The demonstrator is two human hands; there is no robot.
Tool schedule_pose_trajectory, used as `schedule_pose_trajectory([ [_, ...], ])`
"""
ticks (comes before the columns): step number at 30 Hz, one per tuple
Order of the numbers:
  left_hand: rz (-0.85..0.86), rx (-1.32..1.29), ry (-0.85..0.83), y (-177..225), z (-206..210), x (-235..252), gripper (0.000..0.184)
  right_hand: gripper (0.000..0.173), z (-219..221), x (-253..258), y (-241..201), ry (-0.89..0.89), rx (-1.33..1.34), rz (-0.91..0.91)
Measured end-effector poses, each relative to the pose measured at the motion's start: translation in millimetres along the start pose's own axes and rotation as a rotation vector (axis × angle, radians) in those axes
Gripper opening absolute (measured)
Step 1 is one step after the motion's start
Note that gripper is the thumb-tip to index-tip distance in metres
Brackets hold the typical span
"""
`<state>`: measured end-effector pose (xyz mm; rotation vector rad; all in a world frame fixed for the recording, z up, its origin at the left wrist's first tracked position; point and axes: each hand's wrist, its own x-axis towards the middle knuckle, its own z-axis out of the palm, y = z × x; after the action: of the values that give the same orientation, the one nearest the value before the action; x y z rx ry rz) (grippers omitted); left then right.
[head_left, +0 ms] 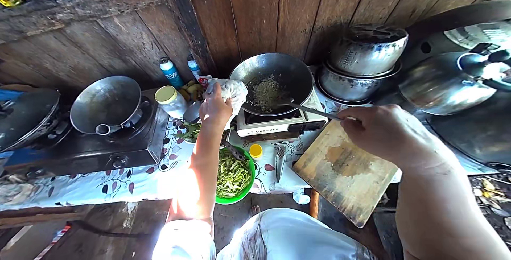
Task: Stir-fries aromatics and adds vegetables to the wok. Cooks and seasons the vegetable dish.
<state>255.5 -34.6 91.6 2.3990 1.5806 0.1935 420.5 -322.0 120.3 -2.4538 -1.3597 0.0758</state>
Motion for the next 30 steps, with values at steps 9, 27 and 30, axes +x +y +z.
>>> schedule_pose_trajectory([
  [9, 0.015, -0.005, -0.008, 0, -3, -2, 0.064, 0.031, 70, 82, -23, -0.032, 0.154, 0.191],
  [27, 0.015, -0.014, -0.009, -1, -3, 0, 0.065, 0.029, 61, 55, -15, -0.023, 0.154, 0.155],
  [30, 0.012, -0.011, -0.008, -2, -2, 0, 0.066, 0.031, 82, 77, -12, -0.001, 0.184, 0.194],
])
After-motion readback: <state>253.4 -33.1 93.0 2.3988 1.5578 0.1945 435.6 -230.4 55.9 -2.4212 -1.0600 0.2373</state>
